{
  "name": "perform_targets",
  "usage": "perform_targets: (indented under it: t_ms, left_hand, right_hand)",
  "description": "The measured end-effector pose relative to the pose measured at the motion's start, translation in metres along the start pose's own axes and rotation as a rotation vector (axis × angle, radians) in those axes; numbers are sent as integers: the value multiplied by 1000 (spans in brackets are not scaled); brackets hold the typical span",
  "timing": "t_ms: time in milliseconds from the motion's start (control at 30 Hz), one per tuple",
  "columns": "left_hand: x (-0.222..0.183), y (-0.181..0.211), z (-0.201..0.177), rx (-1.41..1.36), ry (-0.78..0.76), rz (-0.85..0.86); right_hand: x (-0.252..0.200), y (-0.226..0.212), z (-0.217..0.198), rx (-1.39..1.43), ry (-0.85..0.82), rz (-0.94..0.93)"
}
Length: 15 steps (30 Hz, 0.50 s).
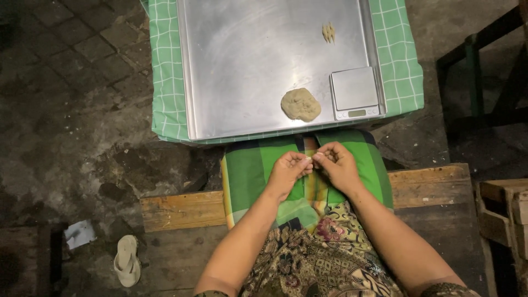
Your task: Shaping small pieces of dough into thin strips and placing them on a metal tray.
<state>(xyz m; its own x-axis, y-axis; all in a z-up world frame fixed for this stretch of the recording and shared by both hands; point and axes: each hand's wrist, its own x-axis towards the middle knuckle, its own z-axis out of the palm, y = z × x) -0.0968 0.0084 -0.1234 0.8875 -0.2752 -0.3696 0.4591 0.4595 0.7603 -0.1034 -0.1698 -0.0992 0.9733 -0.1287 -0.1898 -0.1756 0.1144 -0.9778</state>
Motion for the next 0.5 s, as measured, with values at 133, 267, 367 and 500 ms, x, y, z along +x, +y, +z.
perform_targets:
  t_ms: [133, 267, 367, 500]
  left_hand:
    - [1, -1, -1, -8, 2, -18]
    - [2, -3, -3, 18, -5, -18]
    - [2, -1, -3, 57, 5, -3]
    - [0, 9, -3, 157, 33, 47]
  right_hand:
    - [1, -9, 1, 15, -17, -1]
    - [-7, -28, 6, -198, -105, -130]
    - [-10, -27, 8, -429, -143, -310]
    - [-10, -16, 9, -727, -117, -422]
